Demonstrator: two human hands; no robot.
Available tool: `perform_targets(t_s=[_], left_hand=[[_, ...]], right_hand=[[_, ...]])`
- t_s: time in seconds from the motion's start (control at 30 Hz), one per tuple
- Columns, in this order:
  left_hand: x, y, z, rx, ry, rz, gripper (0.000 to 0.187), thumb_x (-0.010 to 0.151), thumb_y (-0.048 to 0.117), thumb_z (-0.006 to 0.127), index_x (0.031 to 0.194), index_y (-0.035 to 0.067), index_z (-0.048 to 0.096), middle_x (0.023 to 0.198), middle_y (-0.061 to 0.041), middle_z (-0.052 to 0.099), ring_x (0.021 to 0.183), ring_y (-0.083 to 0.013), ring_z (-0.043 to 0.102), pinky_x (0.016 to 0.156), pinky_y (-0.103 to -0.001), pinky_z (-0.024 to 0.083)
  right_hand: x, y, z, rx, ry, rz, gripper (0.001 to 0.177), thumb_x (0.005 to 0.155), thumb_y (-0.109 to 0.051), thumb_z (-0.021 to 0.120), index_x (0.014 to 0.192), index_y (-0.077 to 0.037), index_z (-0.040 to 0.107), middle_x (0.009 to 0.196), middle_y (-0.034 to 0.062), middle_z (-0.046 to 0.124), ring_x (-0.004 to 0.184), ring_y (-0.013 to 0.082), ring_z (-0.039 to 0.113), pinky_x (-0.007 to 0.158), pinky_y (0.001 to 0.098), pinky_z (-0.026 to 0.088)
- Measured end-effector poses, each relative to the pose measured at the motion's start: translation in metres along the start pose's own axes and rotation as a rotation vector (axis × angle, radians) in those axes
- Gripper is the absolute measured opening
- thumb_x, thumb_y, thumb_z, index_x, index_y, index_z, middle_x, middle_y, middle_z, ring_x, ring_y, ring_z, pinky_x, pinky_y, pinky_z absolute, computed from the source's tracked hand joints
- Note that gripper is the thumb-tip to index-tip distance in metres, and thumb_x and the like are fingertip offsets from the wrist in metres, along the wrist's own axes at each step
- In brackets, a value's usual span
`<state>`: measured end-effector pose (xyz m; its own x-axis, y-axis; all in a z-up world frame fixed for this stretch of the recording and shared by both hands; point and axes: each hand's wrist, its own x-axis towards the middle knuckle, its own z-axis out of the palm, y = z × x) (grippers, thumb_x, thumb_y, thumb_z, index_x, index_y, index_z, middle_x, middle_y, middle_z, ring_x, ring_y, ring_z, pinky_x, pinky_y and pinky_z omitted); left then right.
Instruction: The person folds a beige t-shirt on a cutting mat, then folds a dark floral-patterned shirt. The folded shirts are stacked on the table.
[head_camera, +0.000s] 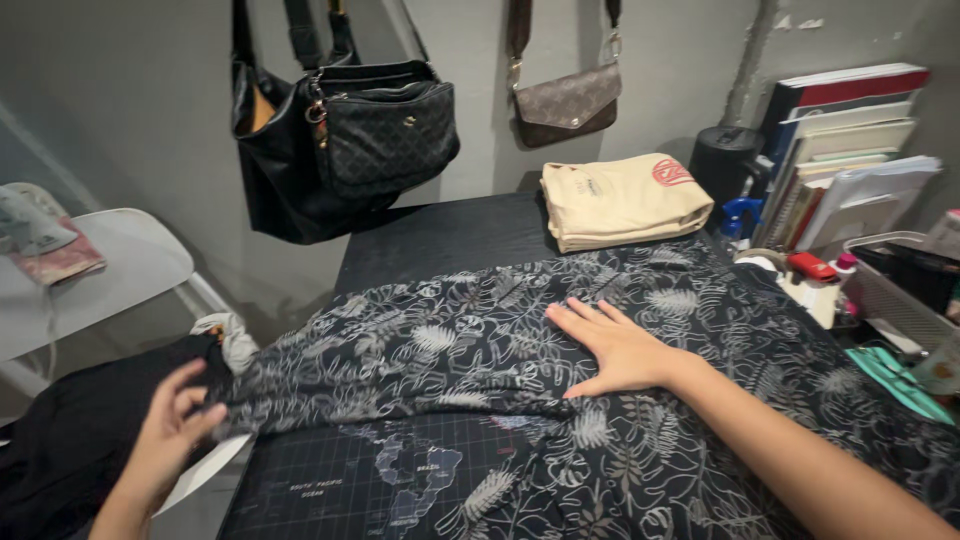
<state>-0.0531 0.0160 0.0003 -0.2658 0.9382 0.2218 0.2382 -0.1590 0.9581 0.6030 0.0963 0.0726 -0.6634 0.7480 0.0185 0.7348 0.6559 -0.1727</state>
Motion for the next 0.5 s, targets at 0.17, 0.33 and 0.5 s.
perform_targets(t_s=[0.17,0.33,0.5], left_hand=[[0.017,-0.056,-0.025,0.079,-0.060,-0.133,0.079,0.081,-0.002,0.072,0.154,0.012,0.046,0.094,-0.008,0.060,0.082,-0.0165,0.063,0.073,-0.032,0.053],[0.043,-0.072,-0.036,0.148,-0.077,-0.084,0.080,0.082,-0.001,0.074,0.157,0.008,0.046,0.093,-0.010,0.060,0.084,-0.0163,0.061,0.075,-0.033,0.050],[0.057,-0.070,-0.019,0.199,-0.021,-0.197,0.076,0.085,0.001,0.072,0.155,0.005,0.043,0.096,-0.020,0.071,0.091,-0.0255,0.069,0.082,-0.038,0.055]], right_hand=[[0.009,0.052,-0.007,0.524,0.173,0.036,0.077,0.080,-0.045,0.078,0.144,-0.011,0.052,0.147,0.0119,0.055,0.132,0.0322,0.052,0.109,0.0455,0.040],[0.006,0.156,-0.023,0.075,0.839,0.322,0.025,0.105,-0.033,0.068,0.118,-0.014,0.077,0.115,0.0058,0.077,0.104,0.0270,0.074,0.096,0.0353,0.057],[-0.003,0.220,-0.004,-0.160,0.714,0.602,0.049,0.072,-0.037,0.085,0.111,-0.008,0.075,0.110,0.0161,0.072,0.102,0.0397,0.065,0.088,0.0481,0.051]])
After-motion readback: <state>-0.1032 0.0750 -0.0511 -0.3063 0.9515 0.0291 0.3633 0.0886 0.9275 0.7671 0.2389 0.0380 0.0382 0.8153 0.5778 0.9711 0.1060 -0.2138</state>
